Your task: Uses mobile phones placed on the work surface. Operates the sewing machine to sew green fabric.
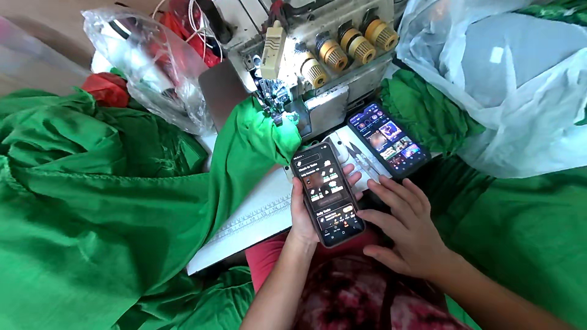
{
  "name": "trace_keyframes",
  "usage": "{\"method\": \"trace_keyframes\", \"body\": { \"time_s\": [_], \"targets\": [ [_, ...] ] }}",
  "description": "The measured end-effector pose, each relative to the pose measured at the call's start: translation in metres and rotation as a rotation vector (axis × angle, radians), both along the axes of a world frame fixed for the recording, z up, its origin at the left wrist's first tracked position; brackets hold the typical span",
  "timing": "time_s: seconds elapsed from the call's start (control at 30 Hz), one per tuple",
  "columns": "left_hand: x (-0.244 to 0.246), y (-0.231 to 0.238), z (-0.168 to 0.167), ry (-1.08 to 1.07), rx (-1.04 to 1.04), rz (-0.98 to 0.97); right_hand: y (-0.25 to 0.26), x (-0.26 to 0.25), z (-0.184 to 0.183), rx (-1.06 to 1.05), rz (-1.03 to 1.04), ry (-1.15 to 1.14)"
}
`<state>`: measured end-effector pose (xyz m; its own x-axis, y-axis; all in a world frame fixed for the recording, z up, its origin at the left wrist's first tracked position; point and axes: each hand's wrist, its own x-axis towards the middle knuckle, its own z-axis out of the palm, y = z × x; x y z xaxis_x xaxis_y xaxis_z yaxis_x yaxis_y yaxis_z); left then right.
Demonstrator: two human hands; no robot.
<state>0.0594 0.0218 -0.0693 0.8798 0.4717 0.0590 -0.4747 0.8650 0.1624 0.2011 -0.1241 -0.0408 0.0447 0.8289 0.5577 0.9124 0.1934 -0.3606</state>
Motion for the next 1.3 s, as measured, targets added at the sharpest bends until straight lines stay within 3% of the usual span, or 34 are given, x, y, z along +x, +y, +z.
{"method": "trace_keyframes", "body": {
  "time_s": [0.1, 0.23, 0.37, 0.5, 0.67, 1.07, 1.2, 1.3],
  "targets": [
    [0.001, 0.000, -0.002, -0.003, -0.014, -0.001, -0.001, -0.002, -0.001, 0.058, -0.025, 0.003],
    [-0.001, 0.000, -0.002, 0.019, 0.011, 0.011, 0.004, -0.002, -0.005, -0.117, -0.054, -0.076],
    [0.000, -0.001, -0.002, -0.002, -0.015, 0.004, -0.001, 0.001, 0.006, 0.037, -0.028, -0.008],
    [-0.003, -0.001, -0.003, 0.031, 0.042, 0.029, 0.006, 0.000, -0.004, -0.132, -0.011, -0.059],
    [-0.003, -0.002, -0.003, -0.013, 0.015, -0.003, 0.007, 0.004, 0.005, -0.013, 0.015, -0.010],
    [-0.006, -0.004, 0.000, -0.013, 0.101, 0.109, 0.024, 0.006, 0.000, -0.080, 0.073, 0.038],
    [-0.005, -0.003, 0.001, -0.074, 0.092, 0.064, 0.033, 0.001, 0.006, 0.012, 0.076, 0.035],
    [-0.007, -0.004, -0.001, 0.036, 0.105, 0.134, 0.040, -0.007, 0.004, 0.000, 0.030, -0.018]
  ]
}}
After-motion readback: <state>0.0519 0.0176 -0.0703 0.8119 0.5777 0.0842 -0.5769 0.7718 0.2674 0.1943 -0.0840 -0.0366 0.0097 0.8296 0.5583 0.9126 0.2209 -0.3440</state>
